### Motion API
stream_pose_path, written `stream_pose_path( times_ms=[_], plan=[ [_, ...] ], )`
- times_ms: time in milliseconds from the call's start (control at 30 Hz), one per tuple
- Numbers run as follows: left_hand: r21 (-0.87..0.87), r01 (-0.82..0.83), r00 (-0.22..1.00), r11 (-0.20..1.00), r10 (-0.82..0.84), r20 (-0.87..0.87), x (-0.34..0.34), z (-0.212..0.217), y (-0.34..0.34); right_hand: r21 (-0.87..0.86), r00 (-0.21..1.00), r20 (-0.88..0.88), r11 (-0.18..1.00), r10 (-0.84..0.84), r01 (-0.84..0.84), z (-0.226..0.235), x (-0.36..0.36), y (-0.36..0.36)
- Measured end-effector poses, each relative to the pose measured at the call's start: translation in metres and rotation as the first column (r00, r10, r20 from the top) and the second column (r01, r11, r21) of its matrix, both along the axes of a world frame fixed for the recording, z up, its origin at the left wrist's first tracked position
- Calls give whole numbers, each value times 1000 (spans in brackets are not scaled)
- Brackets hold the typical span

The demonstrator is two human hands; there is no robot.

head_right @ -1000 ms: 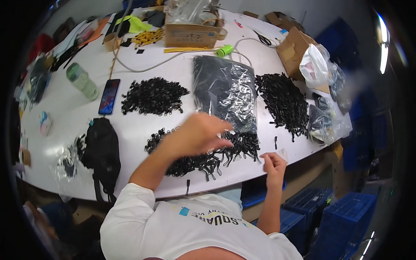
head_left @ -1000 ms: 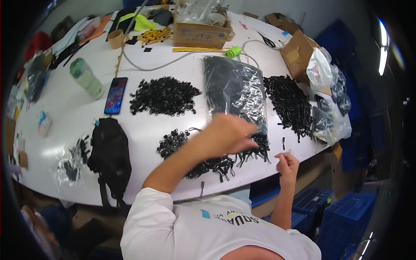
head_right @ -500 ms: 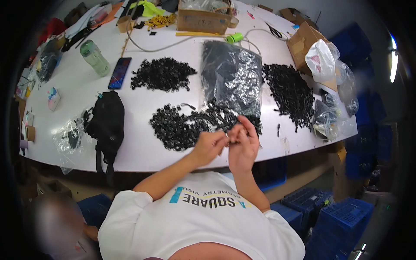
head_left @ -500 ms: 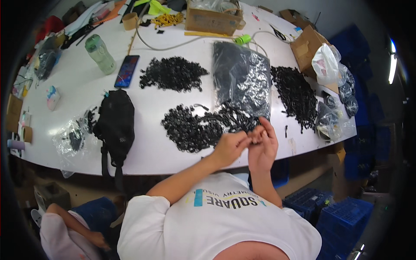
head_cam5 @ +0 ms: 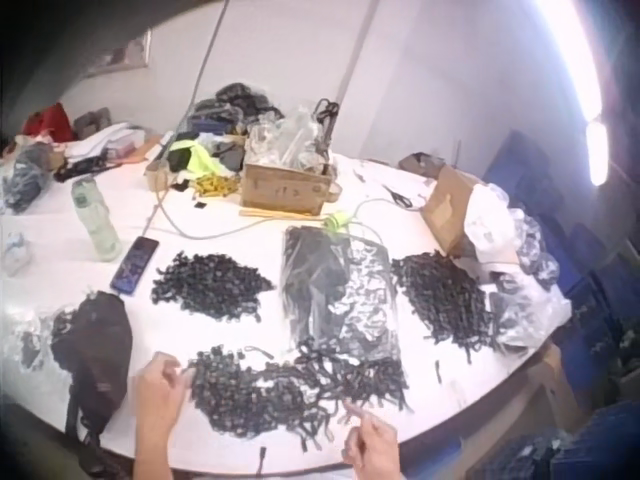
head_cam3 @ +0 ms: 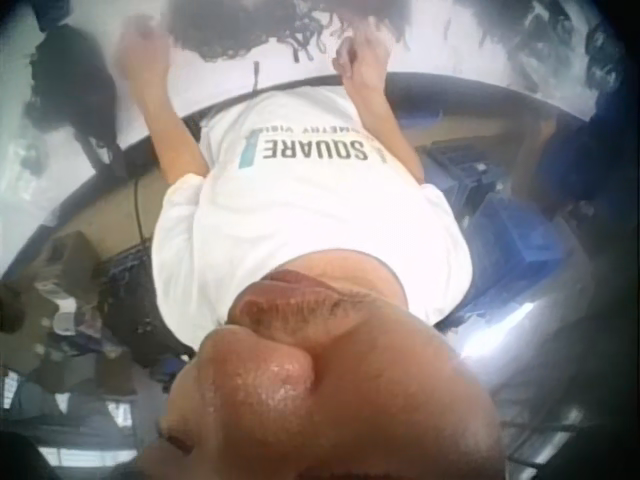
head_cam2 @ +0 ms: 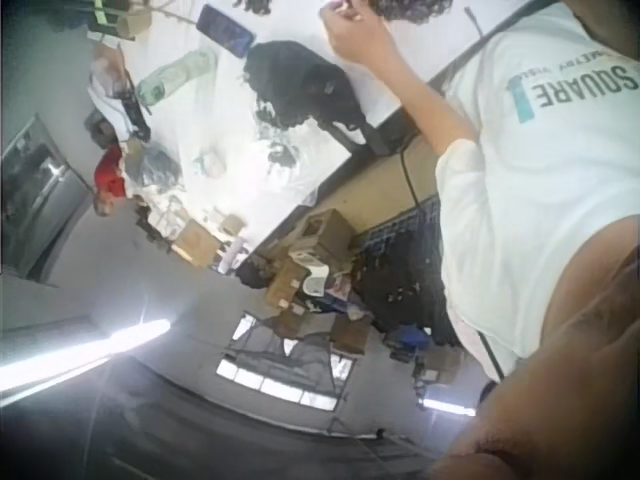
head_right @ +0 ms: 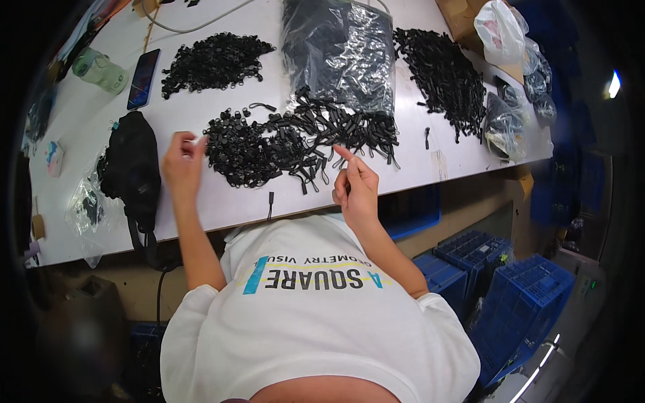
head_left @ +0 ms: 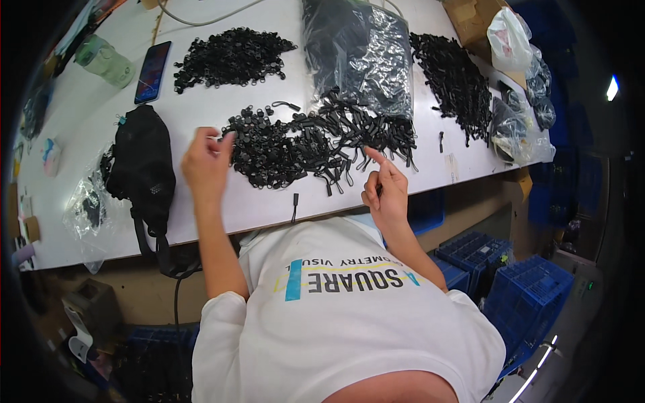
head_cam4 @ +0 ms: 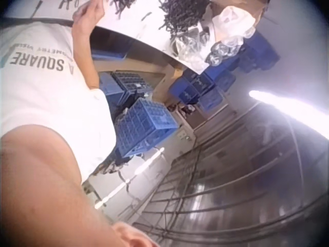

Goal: The person sits at a white table and repeatedly picks up small black plastic cable ties and larger black plastic components. They insert the cable ties into the components by hand, then place the assembled units into a growing pile on the table. The process continues with the person handling items one at a time.

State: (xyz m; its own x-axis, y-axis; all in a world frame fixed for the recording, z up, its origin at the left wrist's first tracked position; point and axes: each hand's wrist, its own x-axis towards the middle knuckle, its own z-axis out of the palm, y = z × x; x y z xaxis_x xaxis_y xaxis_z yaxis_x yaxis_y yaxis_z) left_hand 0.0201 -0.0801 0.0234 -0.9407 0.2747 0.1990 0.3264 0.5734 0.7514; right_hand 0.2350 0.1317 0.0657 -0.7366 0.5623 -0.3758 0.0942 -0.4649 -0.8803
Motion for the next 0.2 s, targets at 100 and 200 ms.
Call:
stream_pose_path(
  times_ms=[100,200],
  plan=[
    [-356,38,999,934,-48,-20,-16,-5,-27,14,984,99,988,150,-152,-12,16,12],
    [-439,215,974,873,-159,160,-24,-15,-28,195,966,133,950,221,-244,-27,28,22]
  ],
)
